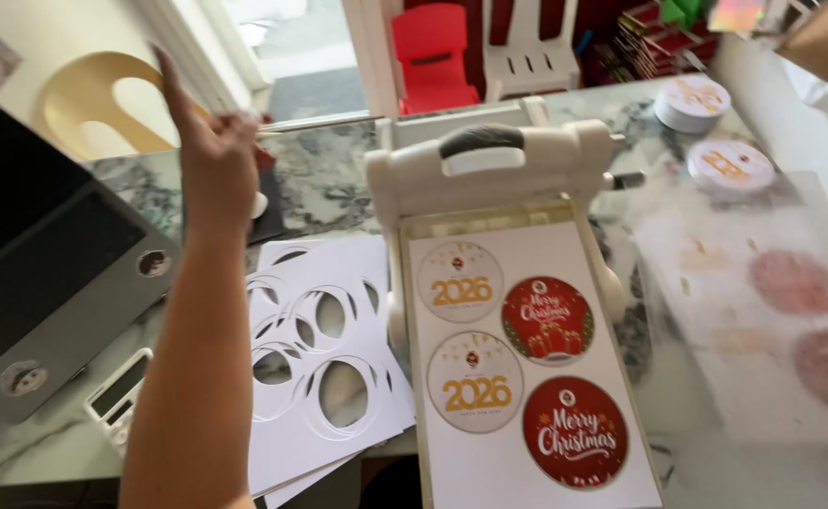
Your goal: The person places printed paper sheets with circular designs into a die-cutting machine. They align the paper with a circular metal die, close the machine, and crank the handle to cut the shapes. Finally, they remove the cut paper circles from the sheet.
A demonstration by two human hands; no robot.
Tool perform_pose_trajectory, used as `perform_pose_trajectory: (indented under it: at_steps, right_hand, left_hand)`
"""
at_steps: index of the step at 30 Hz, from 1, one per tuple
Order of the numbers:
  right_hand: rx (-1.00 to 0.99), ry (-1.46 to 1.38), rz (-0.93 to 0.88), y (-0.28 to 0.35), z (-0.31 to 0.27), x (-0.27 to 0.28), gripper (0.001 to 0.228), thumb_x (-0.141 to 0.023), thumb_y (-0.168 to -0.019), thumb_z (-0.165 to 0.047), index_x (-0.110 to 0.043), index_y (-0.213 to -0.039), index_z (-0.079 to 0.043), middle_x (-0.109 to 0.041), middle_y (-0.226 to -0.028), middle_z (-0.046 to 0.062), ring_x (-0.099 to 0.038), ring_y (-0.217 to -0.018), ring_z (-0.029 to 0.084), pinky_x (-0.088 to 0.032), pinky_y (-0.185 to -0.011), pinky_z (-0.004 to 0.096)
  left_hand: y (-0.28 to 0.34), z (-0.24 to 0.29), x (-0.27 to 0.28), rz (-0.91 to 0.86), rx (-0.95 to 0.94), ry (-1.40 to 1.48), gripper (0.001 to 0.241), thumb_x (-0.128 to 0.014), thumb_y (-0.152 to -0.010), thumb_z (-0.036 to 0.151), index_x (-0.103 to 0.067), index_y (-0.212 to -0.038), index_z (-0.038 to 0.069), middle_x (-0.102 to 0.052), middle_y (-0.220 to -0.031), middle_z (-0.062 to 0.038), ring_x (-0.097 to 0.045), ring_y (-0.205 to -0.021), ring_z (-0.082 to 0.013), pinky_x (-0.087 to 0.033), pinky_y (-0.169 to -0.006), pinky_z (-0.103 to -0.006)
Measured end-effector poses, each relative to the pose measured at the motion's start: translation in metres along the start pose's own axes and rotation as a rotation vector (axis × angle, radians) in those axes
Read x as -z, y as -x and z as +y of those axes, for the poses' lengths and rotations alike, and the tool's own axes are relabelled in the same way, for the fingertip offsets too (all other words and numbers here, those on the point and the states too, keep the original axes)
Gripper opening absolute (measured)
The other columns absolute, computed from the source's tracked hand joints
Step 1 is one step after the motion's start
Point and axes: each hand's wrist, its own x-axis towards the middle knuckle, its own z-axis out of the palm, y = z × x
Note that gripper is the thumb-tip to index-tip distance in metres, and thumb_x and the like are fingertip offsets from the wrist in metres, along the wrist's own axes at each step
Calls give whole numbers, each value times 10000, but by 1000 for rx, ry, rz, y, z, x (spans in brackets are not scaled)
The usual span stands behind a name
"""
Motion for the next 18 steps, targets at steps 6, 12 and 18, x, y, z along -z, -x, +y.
perform_pose_trajectory:
  at_steps: [6, 12, 18]
  right_hand:
    - [-210, -8, 42, -3, 5, 20, 614, -82, -1205, -303, -261, -1683, 39, -368, -1662, 320, -358, -1543, 434, -235, -1297, 536]
    - [395, 5, 44, 14, 121, 85, 640, -178, -1220, 39, -85, -1852, 18, -368, -1452, 580, -418, -1193, 702, -335, -995, 746]
    - [349, 254, 172, -13, 146, 109, 608, -374, -1168, 88, -269, -1764, 29, -294, -1806, 189, -353, -1541, 419, -374, -1122, 586]
  left_hand:
    - [6, 49, 5, -47, -24, -176, 481, -533, -1107, 181, -439, -1578, 195, -779, -1154, -2, -664, -696, -88, -607, -596, -235]
    - [92, -17, -71, -536, -84, -475, 253, -664, -1039, 298, -773, -1183, 121, -763, -1111, -92, -692, -910, -246, -553, -823, -423]
    - [105, -38, -98, -507, -13, -555, 369, -525, -1093, 460, -673, -1261, 168, -633, -1273, -124, -527, -1245, -343, -449, -1040, -509]
